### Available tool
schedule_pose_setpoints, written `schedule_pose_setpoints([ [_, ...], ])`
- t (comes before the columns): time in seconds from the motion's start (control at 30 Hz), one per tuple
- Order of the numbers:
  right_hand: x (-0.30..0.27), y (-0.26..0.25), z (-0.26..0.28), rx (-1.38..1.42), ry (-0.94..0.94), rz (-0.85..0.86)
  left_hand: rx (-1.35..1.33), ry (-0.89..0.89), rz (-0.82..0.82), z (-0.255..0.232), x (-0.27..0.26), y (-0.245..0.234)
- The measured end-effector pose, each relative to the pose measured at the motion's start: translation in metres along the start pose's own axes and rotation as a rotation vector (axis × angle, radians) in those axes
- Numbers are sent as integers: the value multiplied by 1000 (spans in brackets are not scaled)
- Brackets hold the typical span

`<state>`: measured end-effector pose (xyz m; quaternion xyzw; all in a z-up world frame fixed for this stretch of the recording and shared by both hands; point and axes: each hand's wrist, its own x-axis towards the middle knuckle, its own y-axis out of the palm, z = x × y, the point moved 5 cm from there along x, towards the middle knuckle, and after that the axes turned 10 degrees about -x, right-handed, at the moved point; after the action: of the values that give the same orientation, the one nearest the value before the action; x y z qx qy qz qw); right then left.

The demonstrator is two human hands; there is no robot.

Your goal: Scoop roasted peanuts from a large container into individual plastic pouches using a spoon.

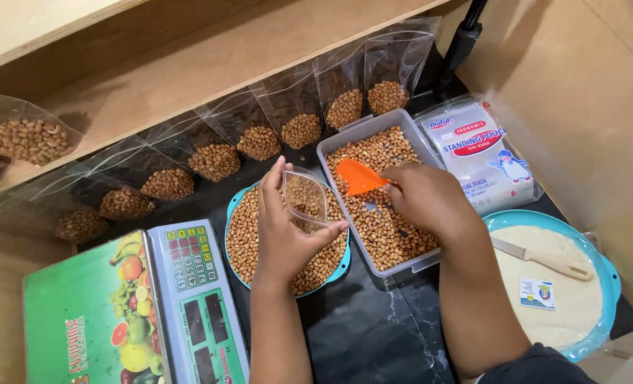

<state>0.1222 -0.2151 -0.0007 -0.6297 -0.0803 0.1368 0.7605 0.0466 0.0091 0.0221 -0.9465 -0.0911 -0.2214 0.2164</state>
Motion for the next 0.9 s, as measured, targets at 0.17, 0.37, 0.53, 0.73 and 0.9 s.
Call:
schedule_pose_setpoints([
  [0.17,-1,-4,-1,-7,46,-11,-21,-22,-10,-4,0,-1],
  [0.37,-1,-4,-1,9,39,-31,-17,-5,-29,-4,0,-2],
  [0.53,0,-1,-6,16,31,-54,-34,21,-23,-6,1,0],
  [0.73,0,-5,-14,10,68,-19,-23,13,-5,-10,3,3],
  [0.9,-1,-6,-26,29,142,-45,15,8,-8,-10,2,3],
])
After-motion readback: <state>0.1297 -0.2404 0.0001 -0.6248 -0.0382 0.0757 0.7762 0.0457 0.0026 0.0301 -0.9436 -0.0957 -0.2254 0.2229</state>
